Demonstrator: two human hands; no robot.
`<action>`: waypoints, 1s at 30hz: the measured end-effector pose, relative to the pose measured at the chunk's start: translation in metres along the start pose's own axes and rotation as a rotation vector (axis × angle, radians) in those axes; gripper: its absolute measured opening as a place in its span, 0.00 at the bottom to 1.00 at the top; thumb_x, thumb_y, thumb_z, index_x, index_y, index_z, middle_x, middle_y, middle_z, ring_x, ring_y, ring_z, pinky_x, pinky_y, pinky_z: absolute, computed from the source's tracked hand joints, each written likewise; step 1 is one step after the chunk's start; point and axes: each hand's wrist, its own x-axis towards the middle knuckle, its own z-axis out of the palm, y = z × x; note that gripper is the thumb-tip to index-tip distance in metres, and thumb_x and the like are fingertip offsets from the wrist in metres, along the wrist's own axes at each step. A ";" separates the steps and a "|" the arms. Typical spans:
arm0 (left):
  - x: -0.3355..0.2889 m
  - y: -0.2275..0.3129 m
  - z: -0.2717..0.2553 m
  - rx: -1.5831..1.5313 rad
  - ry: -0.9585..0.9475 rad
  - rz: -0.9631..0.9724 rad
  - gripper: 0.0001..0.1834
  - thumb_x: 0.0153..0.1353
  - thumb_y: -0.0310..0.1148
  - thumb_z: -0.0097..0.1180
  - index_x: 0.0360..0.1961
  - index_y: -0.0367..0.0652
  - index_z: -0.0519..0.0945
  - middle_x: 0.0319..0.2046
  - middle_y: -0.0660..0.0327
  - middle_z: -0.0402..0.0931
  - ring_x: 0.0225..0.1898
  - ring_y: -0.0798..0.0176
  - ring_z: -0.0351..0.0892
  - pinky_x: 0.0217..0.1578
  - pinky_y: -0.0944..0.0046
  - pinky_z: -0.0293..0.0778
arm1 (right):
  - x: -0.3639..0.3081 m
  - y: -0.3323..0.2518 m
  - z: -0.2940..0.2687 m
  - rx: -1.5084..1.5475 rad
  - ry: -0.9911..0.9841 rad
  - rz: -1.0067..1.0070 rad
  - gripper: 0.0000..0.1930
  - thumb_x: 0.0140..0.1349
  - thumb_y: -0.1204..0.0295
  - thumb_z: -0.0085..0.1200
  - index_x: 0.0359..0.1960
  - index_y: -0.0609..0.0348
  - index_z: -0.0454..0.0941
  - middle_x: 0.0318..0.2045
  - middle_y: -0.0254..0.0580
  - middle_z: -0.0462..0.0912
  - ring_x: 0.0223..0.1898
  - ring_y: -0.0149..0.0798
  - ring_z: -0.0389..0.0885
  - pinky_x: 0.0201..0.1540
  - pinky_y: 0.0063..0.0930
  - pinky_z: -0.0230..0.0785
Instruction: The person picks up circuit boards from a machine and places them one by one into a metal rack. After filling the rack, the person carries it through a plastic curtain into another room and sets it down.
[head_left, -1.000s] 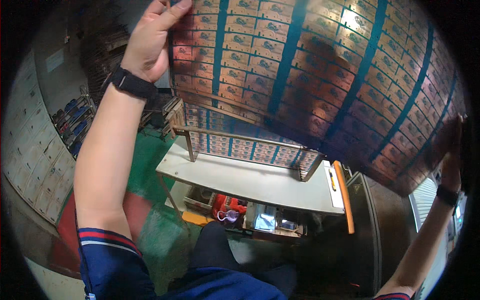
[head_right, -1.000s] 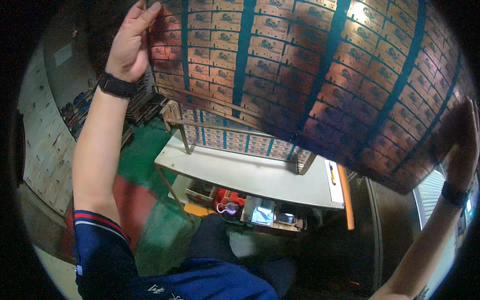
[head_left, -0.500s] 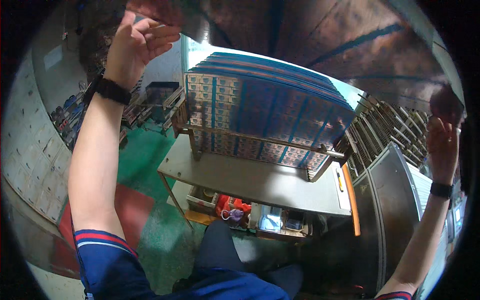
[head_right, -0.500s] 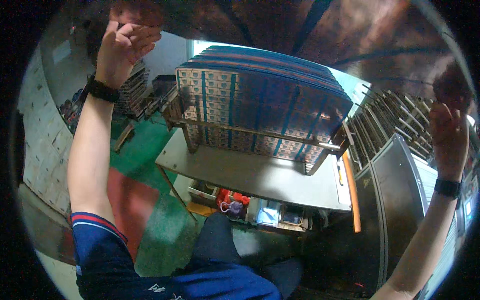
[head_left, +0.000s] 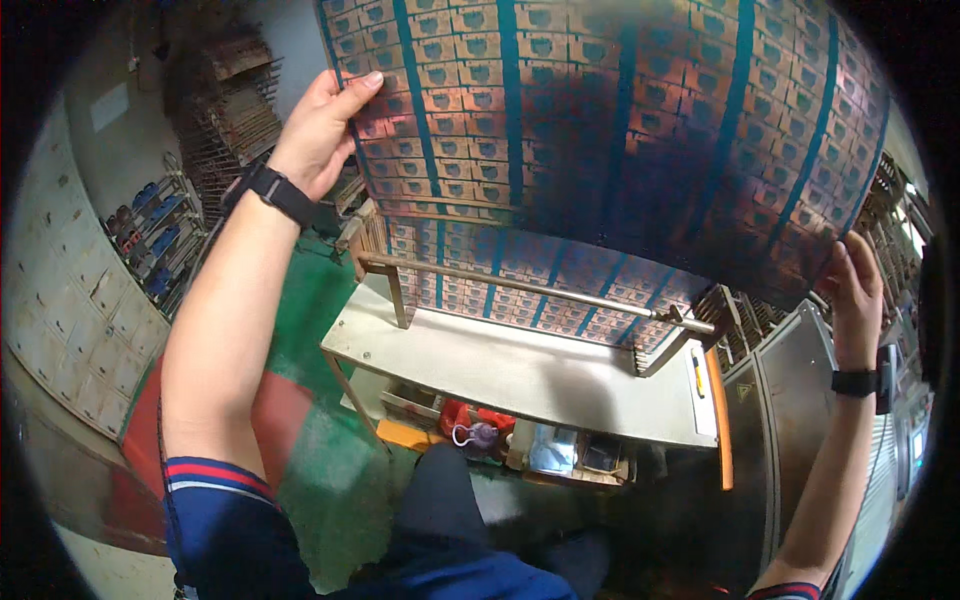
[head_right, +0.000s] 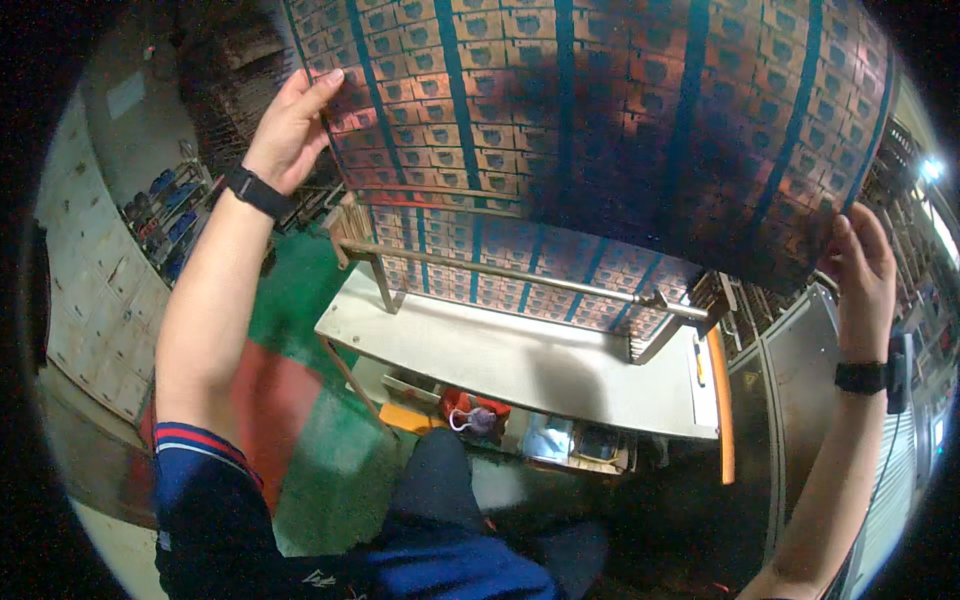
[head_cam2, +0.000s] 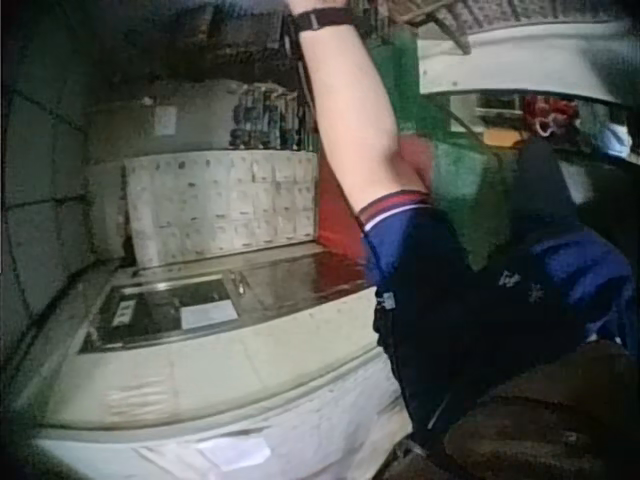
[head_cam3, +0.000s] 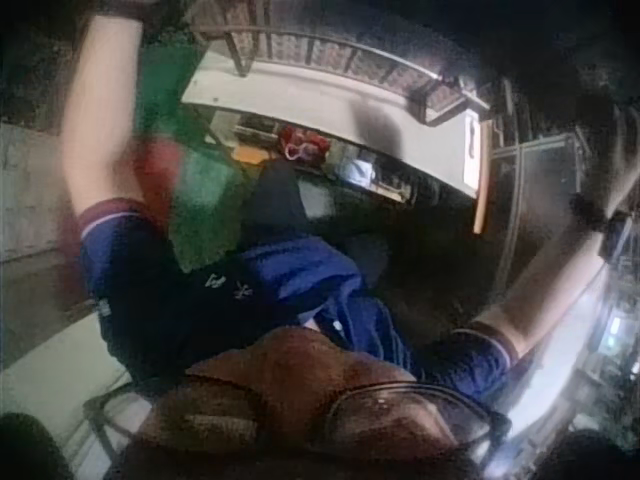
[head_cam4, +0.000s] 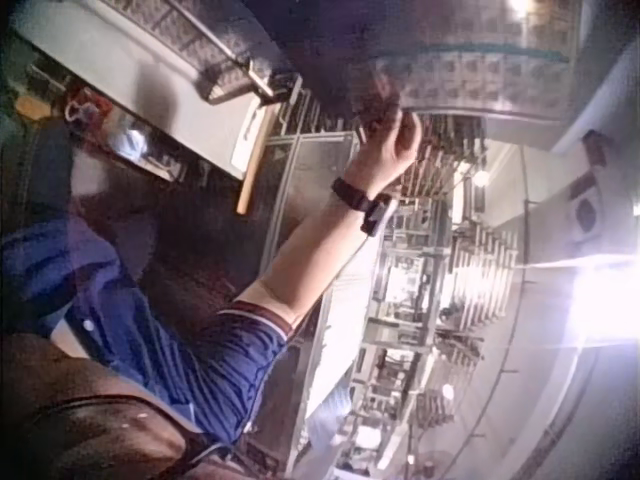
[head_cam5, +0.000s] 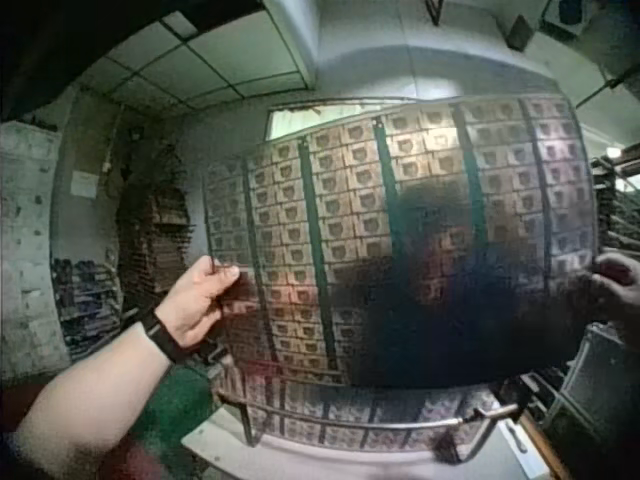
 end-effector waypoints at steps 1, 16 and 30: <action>0.000 -0.004 0.002 0.004 0.003 0.000 0.13 0.67 0.35 0.51 0.49 0.41 0.70 0.43 0.61 0.76 0.44 0.65 0.77 0.45 0.57 0.79 | 0.002 0.007 0.005 -0.054 -0.003 0.002 0.15 0.66 0.64 0.53 0.50 0.58 0.74 0.36 0.28 0.80 0.32 0.21 0.77 0.33 0.18 0.72; -0.010 -0.039 0.018 0.127 0.230 0.089 0.15 0.66 0.39 0.53 0.47 0.43 0.67 0.46 0.59 0.72 0.49 0.63 0.72 0.47 0.57 0.72 | 0.013 0.052 0.081 -0.037 0.095 0.219 0.13 0.64 0.64 0.55 0.44 0.59 0.78 0.28 0.30 0.78 0.26 0.23 0.74 0.28 0.18 0.67; -0.016 -0.028 0.033 0.195 0.196 0.057 0.46 0.63 0.44 0.56 0.71 0.40 0.41 0.70 0.59 0.46 0.70 0.69 0.41 0.65 0.63 0.42 | 0.011 0.086 0.092 -0.005 0.068 0.214 0.14 0.64 0.64 0.55 0.40 0.65 0.79 0.24 0.34 0.78 0.23 0.24 0.74 0.28 0.19 0.70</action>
